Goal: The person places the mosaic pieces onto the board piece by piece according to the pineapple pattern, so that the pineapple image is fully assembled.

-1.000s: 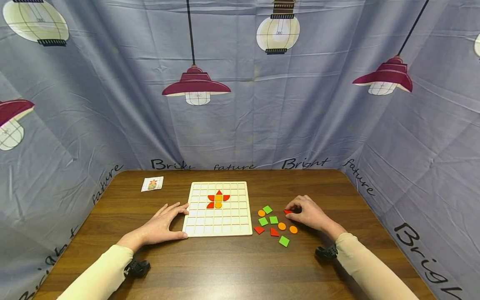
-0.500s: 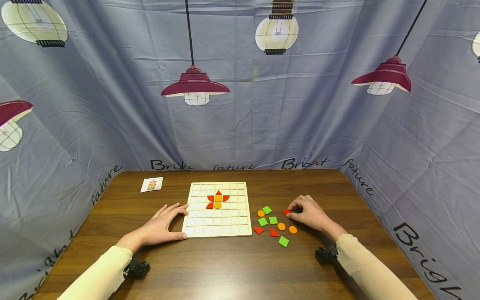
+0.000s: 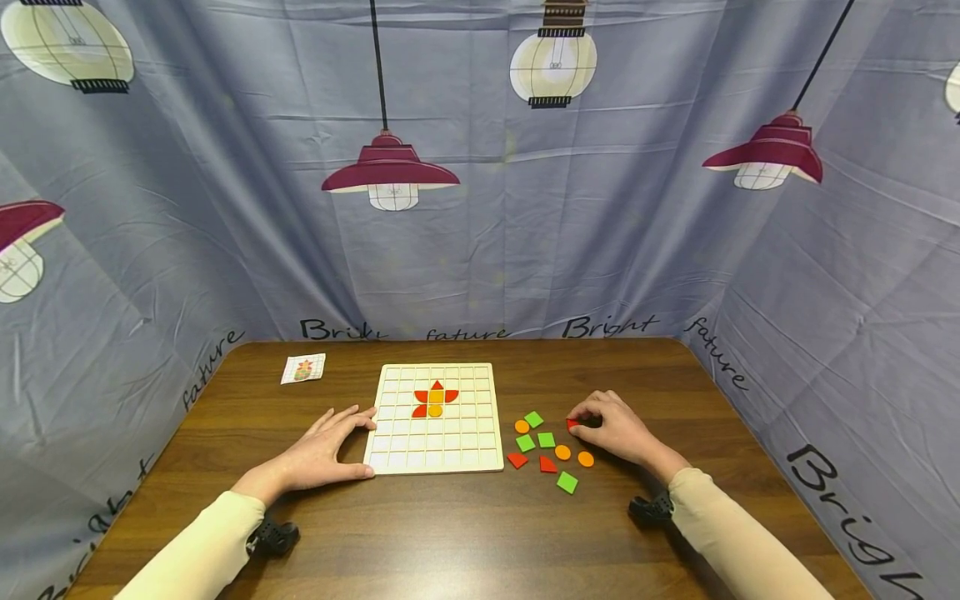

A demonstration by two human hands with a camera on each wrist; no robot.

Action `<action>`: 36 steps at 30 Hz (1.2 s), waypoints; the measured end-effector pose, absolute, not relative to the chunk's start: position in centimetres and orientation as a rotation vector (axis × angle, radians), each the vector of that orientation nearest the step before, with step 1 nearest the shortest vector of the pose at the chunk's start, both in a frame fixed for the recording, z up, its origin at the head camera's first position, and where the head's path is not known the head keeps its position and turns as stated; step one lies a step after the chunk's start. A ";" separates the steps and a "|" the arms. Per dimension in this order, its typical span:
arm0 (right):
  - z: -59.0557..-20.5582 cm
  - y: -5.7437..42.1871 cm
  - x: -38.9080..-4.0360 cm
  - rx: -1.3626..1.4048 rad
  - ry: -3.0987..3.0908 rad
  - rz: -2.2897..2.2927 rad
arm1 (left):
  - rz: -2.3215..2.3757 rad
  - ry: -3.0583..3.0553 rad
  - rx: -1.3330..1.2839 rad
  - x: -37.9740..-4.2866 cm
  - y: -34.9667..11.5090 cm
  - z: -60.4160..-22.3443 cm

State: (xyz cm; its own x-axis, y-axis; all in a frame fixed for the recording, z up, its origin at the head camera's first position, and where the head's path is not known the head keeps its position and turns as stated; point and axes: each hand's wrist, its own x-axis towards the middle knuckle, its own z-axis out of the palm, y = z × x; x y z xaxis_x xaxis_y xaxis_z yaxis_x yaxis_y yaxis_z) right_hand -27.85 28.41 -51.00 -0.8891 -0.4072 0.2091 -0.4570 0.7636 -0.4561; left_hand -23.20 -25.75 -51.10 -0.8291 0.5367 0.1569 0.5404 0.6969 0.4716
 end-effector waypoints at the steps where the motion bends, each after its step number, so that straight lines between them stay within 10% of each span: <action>1: -51.1 28.4 -27.9 0.694 -2.848 0.762 | -0.808 -2.886 -0.915 -23.2 -25.8 -51.1; 36: -51.0 30.6 -27.8 0.830 -2.947 0.951 | -0.807 -2.904 -0.909 -23.2 -25.7 -51.0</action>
